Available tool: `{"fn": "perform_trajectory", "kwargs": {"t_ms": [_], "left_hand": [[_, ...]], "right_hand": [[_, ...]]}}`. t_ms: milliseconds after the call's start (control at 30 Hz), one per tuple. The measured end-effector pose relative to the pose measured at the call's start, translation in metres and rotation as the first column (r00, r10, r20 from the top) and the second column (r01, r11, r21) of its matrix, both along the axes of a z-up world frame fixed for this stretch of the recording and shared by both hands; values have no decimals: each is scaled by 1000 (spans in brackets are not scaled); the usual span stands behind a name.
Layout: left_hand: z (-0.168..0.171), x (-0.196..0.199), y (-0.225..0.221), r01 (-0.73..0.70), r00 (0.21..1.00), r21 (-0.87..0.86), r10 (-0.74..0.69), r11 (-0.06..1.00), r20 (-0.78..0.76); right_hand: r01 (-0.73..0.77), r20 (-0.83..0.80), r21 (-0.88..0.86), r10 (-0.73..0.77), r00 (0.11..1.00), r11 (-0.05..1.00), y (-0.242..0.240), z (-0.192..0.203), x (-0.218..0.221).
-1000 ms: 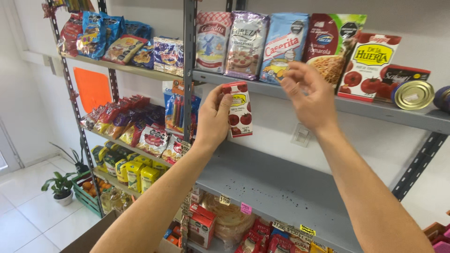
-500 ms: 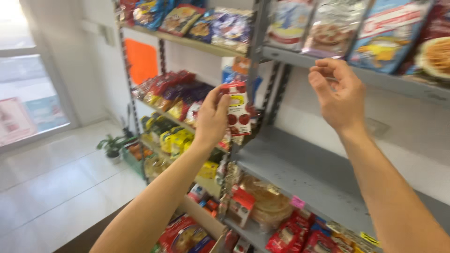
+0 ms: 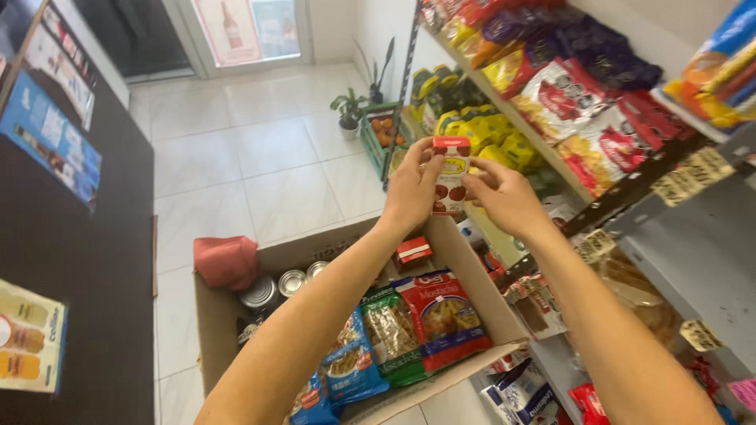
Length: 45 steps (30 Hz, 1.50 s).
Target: The person restocks a metal shelf by taking various packaged food items from a cardboard box on the floor and placing them onto the shelf. The items include canned goods, boxes of tomato sauce, and bags of pasta and flour.
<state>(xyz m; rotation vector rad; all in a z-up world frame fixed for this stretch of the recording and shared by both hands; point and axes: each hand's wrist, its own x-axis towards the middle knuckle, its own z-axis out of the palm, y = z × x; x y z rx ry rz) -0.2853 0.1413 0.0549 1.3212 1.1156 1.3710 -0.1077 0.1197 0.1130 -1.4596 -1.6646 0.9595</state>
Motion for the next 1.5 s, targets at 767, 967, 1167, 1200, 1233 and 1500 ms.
{"fn": "perform_trajectory", "kwargs": {"t_ms": [767,967,1167,1200,1233,1500], "left_hand": [[-329,-185,-75,-249,893,-468,14,848,-450],[-370,-178,-71,-191,885,-524,-86,830,-458],[-362,-172,-76,-179,846,-578,-175,796,-503],[-354,-171,-77,-180,842,-585,-184,791,-508],[-351,-171,-78,-177,840,-584,-187,792,-509],[-320,-163,-80,-241,682,-548,-261,801,-683]], "right_hand": [[-333,510,-409,516,689,849,28,-346,-204],[-420,667,-302,505,548,856,38,-389,-191],[-477,813,-182,404,419,860,37,-443,-185],[-476,843,-147,362,397,867,34,-445,-187],[-472,843,-145,358,401,870,32,-451,-187],[-524,885,101,164,436,846,23,-460,-167]]}}
